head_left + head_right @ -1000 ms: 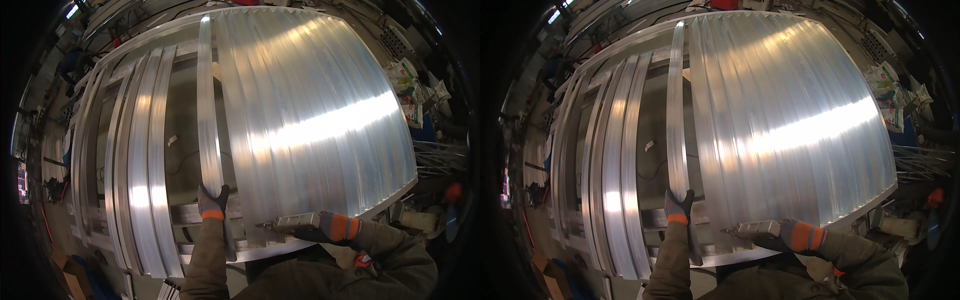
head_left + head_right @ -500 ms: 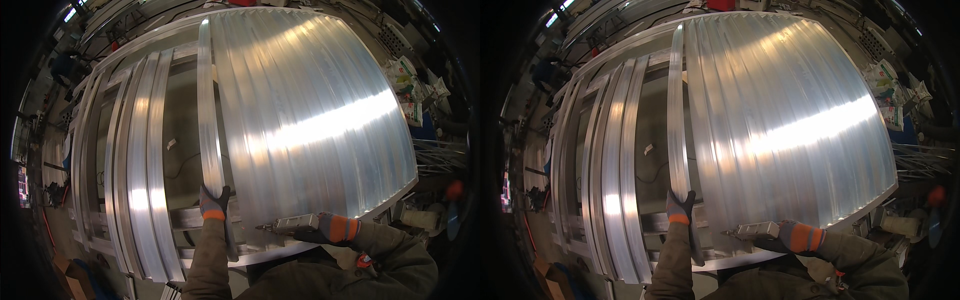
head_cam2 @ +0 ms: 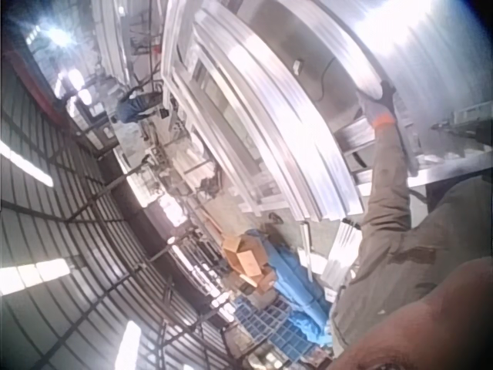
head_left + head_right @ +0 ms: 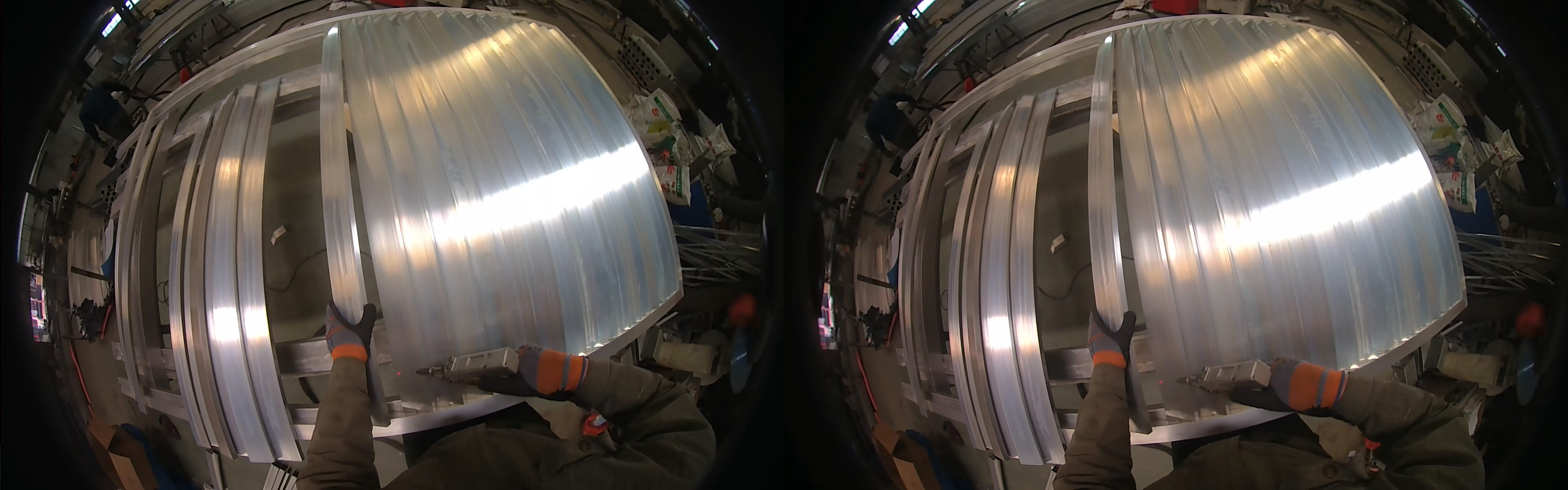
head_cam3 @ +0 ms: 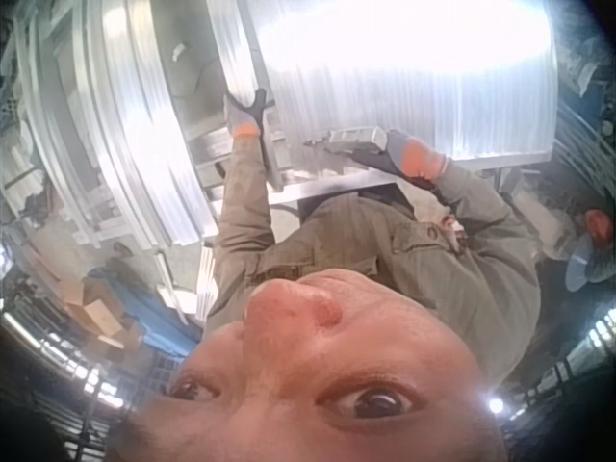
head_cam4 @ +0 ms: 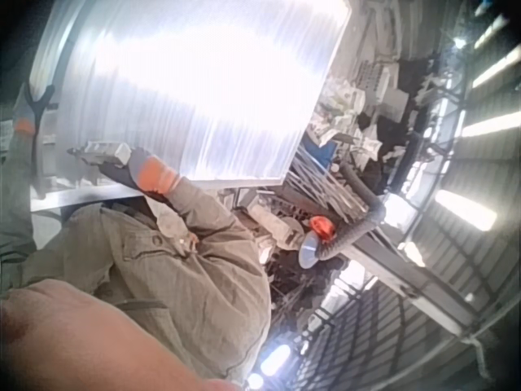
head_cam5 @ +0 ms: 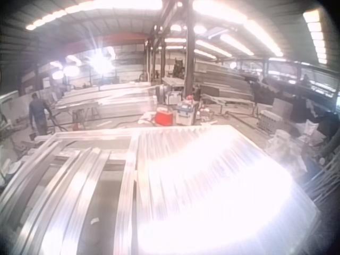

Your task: The person uses a handheld welding torch to join metal panels on a large curved assembly. They repeatedly position the torch along seams, weld, and reposition the panels to continue the process.

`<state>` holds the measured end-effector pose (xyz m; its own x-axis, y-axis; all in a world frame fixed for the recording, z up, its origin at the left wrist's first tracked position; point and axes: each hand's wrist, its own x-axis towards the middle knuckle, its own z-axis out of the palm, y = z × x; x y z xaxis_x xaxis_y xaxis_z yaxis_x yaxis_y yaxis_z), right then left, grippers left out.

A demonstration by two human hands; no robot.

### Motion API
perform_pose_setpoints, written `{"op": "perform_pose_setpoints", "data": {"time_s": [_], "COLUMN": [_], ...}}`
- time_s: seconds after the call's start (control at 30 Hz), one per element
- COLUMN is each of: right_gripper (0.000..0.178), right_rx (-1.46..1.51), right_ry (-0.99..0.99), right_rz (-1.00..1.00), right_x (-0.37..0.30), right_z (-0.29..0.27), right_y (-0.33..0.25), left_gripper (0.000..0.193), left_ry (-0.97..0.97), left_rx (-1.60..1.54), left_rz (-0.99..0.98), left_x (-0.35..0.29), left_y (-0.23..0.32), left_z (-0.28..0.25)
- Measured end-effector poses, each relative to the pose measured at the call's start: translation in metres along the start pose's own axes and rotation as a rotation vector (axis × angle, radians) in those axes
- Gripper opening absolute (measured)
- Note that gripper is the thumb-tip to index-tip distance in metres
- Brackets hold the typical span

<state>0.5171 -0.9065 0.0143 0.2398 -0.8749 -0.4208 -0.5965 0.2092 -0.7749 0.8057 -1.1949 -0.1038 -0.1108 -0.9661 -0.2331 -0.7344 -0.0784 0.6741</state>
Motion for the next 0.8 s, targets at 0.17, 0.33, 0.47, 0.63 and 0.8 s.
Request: {"op": "perform_pose_setpoints", "data": {"time_s": [0.17,0.33,0.47,0.63,0.8], "right_gripper": [0.043,0.043,0.043,0.043,0.042], "right_rx": [0.130,0.250,0.373,0.408,0.370], "right_ry": [-0.010,-0.006,-0.048,-0.048,-0.114], "right_rz": [0.025,0.036,0.194,0.221,0.328], "right_x": [0.013,0.034,0.039,0.048,0.053], "right_z": [-0.031,-0.036,-0.038,-0.037,-0.044], "right_y": [-0.051,-0.077,-0.081,-0.084,-0.092], "left_gripper": [0.094,0.122,0.130,0.132,0.139], "left_ry": [0.000,-0.147,-0.231,-0.352,-0.374], "left_rx": [-0.031,0.253,0.263,0.244,0.293], "left_rz": [0.008,-0.031,-0.223,-0.308,-0.308], "left_x": [0.000,0.019,0.046,0.049,0.050], "left_y": [-0.001,-0.017,-0.007,0.008,0.013], "left_z": [0.006,0.013,0.023,0.022,0.020]}}
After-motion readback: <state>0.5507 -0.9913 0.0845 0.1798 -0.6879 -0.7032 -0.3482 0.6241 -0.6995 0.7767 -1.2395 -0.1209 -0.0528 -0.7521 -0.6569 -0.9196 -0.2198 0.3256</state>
